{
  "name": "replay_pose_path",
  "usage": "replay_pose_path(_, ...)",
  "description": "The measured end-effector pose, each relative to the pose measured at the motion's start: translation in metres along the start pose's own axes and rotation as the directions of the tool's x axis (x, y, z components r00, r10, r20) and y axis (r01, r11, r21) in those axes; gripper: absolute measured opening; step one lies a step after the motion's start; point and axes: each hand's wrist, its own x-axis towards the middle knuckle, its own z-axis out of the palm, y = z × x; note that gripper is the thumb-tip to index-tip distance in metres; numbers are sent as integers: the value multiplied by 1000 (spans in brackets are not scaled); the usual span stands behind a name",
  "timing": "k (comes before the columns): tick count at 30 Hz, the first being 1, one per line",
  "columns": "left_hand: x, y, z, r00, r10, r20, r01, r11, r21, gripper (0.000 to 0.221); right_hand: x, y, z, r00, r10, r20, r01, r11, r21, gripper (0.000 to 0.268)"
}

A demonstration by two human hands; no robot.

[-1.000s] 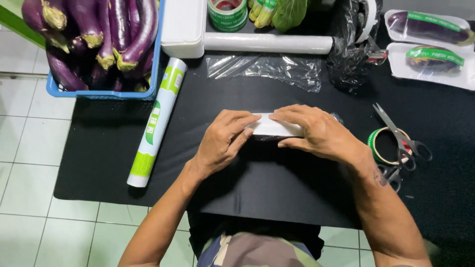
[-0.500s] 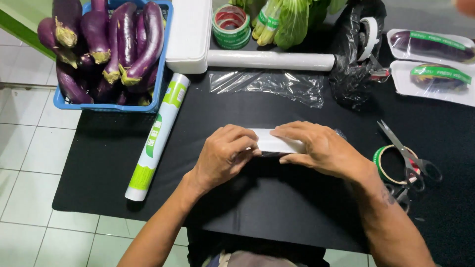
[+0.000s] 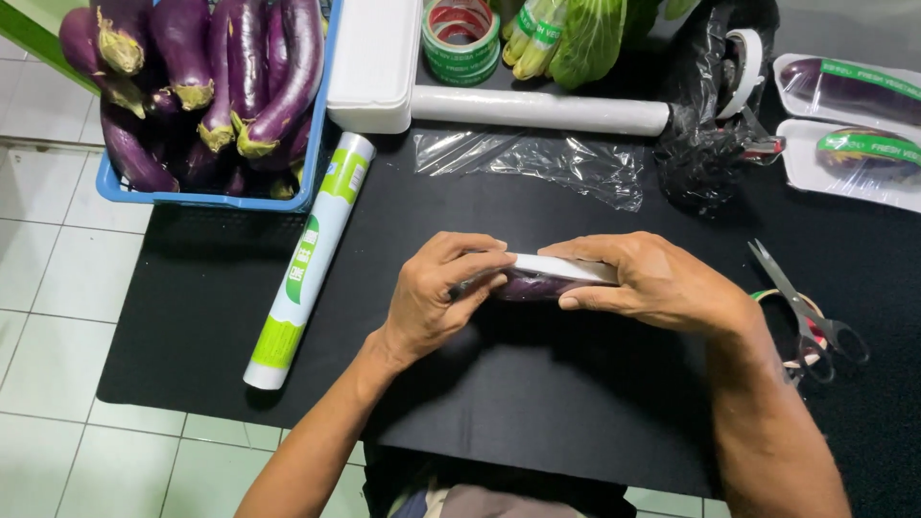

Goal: Wrapping individual eggplants in plastic sleeves and sealing them with tape for retail sale.

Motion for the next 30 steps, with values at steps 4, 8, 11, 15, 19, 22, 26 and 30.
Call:
replay_pose_path(4,6,6,1,945,308,110,-328,882,338,16,4,1,-2,1000,-19,18,19,1000,-7,51)
replay_pose_path(8,15,15,-1,860,462,218,-500,677,540,17,4,-1,-3,999,-32,9,32,999,-26,50)
replay_pose_path(11,14,25,-6,835,462,299,-541,595,594,12,3,-6,-3,1000,13,13,-14,1000,20,50)
replay_pose_path(15,14,41,-6,815,456,357,-566,494,660,10,2,-3,-2,998,-57,-1,57,998,-5,50)
replay_pose_path(19,17,40,-4,795,424,435,-592,383,709,5,3,3,2,996,-91,-15,91,996,-15,50)
replay_pose_path(22,21,36,-4,791,390,471,-606,393,692,8,3,4,6,986,-164,-35,162,985,-52,50)
replay_pose_path(26,26,31,-11,831,351,431,-555,503,662,14,-2,-17,8,931,-329,-156,329,944,-31,46)
replay_pose_path(30,21,29,-9,863,349,366,-505,580,639,19,4,-3,34,860,-430,-275,392,901,-183,31)
